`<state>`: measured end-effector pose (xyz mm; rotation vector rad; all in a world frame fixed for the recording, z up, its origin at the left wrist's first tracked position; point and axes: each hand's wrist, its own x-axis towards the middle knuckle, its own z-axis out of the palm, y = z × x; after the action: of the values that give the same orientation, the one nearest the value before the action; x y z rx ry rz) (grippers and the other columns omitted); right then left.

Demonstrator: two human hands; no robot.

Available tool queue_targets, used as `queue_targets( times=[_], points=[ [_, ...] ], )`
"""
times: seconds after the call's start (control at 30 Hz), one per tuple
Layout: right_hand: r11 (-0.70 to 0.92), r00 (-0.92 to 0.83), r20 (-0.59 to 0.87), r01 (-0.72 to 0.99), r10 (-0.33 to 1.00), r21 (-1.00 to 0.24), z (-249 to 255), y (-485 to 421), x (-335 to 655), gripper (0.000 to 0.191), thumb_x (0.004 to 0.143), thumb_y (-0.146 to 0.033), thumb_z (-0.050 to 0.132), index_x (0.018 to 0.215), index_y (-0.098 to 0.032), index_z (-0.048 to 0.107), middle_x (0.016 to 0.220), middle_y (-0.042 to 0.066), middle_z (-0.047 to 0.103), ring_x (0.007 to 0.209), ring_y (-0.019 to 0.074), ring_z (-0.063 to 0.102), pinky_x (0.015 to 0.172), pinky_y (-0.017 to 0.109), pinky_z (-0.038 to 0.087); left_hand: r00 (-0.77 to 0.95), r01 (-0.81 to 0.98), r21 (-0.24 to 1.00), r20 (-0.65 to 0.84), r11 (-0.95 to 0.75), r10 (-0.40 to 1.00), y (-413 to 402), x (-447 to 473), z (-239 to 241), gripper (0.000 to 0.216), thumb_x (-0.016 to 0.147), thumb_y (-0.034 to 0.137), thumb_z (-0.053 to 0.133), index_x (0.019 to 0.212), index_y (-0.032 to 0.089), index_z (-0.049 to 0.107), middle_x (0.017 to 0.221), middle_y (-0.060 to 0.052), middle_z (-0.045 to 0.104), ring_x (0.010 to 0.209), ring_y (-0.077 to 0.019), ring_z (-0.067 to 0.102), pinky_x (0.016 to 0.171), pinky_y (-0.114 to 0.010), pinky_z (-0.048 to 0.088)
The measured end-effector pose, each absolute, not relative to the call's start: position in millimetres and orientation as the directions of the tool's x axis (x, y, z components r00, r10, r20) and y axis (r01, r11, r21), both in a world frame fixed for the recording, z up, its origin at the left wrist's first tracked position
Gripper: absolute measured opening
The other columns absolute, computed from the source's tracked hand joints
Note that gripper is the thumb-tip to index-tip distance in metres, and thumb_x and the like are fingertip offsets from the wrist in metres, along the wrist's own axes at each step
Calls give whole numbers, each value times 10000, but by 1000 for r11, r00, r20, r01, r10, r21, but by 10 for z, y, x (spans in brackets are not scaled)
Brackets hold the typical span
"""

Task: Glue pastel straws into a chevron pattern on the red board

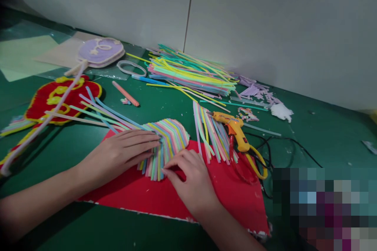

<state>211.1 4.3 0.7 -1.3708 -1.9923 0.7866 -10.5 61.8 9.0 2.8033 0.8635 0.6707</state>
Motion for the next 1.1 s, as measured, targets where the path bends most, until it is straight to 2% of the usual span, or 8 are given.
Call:
queue_targets(
  times=[0.4,0.57,0.83,0.97,1.1],
  points=[
    [296,-297,142,576,944,-762,14,47,2107,59,851,-205,649,813,-236,618,825,-10,628,854,163,571,765,315,430,723,493,262,408,-830,558,618,-112,84,284,987,247,401,1107,162,645,1184,-70,681,1116,-179,622,963,-360,508],
    [298,-299,140,588,944,-752,20,50,2110,57,849,-200,651,815,-235,622,825,-9,628,849,163,570,770,320,427,673,511,299,444,-806,592,612,-117,105,223,955,252,484,1081,163,645,1132,-75,698,1046,-181,651,906,-348,532],
    [328,-309,171,584,936,-743,21,48,2108,46,851,-208,650,817,-229,629,817,-10,642,837,155,578,769,313,435,698,483,283,447,-829,560,584,-147,186,227,960,189,456,995,155,678,1049,-62,715,970,-164,662,871,-308,529],
    [278,-265,148,562,953,-779,26,49,2119,37,859,-223,635,823,-229,631,817,-3,662,822,158,592,744,299,461,726,506,194,430,-840,537,573,-163,238,292,979,199,394,1038,154,677,1083,-69,711,1014,-186,653,903,-339,518],
    [186,-193,96,531,976,-827,30,57,2133,52,876,-243,599,835,-228,626,836,8,669,826,159,605,739,290,486,756,550,75,380,-832,534,452,-164,279,340,985,183,343,1129,140,648,1236,-93,654,1144,-235,604,998,-402,461]
  ],
)
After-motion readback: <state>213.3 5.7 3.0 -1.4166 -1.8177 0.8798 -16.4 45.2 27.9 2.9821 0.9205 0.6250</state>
